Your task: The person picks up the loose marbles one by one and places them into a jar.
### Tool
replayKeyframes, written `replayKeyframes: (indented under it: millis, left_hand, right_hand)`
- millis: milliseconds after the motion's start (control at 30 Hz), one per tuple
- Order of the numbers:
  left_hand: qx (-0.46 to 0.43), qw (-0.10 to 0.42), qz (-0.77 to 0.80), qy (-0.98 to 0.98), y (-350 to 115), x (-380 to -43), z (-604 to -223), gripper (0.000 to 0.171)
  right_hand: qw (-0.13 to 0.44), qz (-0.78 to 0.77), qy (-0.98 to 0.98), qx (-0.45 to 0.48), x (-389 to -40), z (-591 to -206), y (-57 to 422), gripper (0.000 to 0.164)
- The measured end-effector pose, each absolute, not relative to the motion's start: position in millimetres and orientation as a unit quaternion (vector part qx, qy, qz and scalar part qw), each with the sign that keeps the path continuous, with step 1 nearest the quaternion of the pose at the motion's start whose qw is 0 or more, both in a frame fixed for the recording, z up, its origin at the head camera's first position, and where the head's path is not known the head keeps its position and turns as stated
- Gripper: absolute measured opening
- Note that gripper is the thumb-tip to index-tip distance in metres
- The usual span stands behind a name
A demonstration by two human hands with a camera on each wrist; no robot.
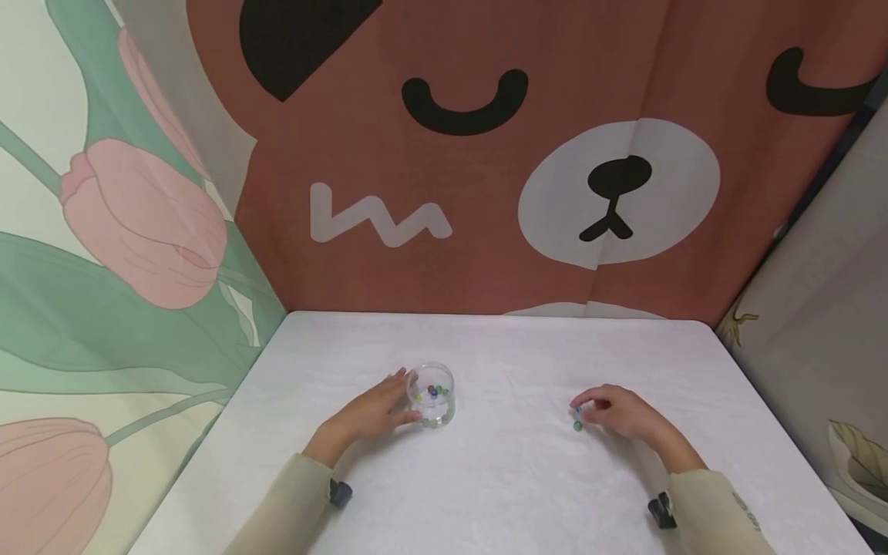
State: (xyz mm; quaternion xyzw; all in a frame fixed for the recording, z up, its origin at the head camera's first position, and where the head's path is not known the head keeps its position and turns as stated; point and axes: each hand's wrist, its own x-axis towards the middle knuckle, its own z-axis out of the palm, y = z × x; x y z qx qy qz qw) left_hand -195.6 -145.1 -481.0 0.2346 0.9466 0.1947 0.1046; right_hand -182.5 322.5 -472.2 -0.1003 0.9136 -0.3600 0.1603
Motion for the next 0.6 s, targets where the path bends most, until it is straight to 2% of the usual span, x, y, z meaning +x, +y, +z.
replayKeyframes:
  millis: [600]
  left_hand:
    - [0.243,0.095,0.195,0.946,-144.7,-194.6,-481.0,0.088]
  right_hand:
    - [0.147,-0.385,0.904,-0.111,-180.8,-469.2,306.4,0.029]
